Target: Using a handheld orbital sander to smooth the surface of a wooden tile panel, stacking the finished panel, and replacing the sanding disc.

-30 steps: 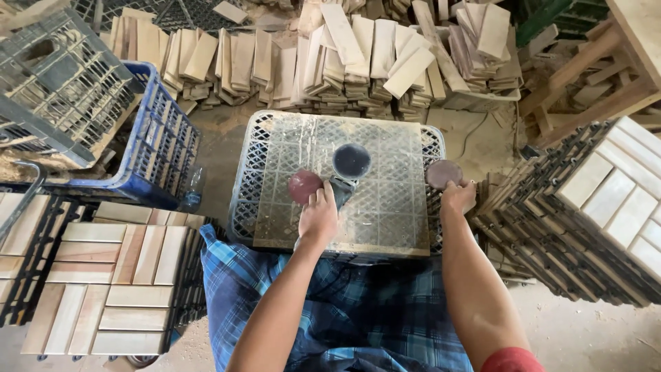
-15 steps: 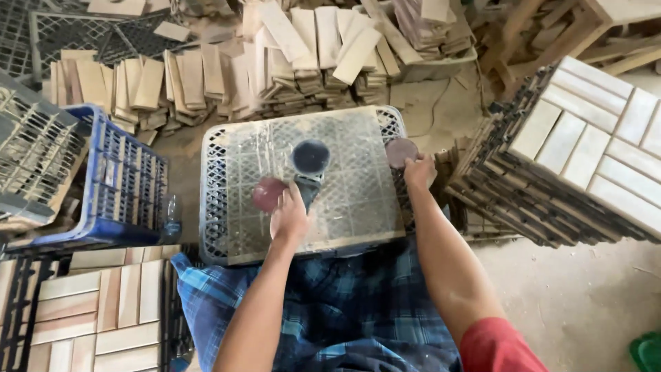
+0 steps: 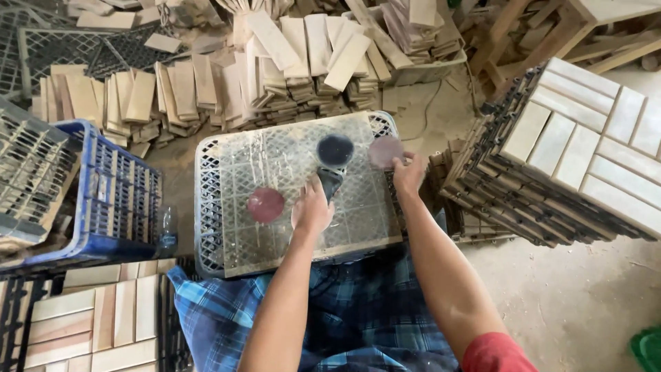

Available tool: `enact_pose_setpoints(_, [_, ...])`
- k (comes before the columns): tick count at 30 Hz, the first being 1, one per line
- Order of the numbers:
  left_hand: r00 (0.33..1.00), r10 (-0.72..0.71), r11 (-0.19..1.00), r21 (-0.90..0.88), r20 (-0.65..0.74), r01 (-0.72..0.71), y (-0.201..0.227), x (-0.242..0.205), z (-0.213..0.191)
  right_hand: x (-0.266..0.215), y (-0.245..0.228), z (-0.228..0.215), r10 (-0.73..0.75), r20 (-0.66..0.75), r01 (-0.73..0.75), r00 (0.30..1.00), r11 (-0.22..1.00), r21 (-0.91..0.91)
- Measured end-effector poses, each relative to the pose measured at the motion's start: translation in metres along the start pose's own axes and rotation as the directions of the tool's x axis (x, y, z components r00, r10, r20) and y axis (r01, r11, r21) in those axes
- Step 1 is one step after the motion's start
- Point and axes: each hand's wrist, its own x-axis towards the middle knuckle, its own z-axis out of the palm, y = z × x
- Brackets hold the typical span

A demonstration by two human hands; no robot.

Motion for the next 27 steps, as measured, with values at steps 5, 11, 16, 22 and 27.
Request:
enact_pose_setpoints(5, [1.000,-0.016,0.999,0.034,-0.023,0.017,0.007,-0.003,-0.005,0.003,0.003,0.023,-0.116,0.117,0.136,0.986,0.974,-0.179])
enact_pose_setpoints(11, [0.999,-0.038,0.999,0.008,-0.025,0.038,0.004,-0.002,-0.008,0.009,0.003,0.040,-0.167,0.148,0.204,0.975,0.935,-0.289])
enact_pose_setpoints(16, [0.998,-0.039,0.999,0.020,-0.041,0.040,0.001,-0.002,0.001,0.003,0.002,0.036,-0.163,0.155,0.203,0.974,0.935,-0.291])
enact_pose_setpoints(22, [0.993,-0.120,0.992,-0.024,0.019,0.120,-0.011,-0.008,-0.005,0.009,-0.010,0.045,-0.394,0.078,0.399,0.916,0.870,-0.291])
enact_pose_setpoints(27, [0.977,-0.214,0.976,-0.033,0.014,0.215,-0.039,-0.010,0.014,-0.020,-0.064,0.066,-0.604,0.124,0.617,0.787,0.773,-0.148])
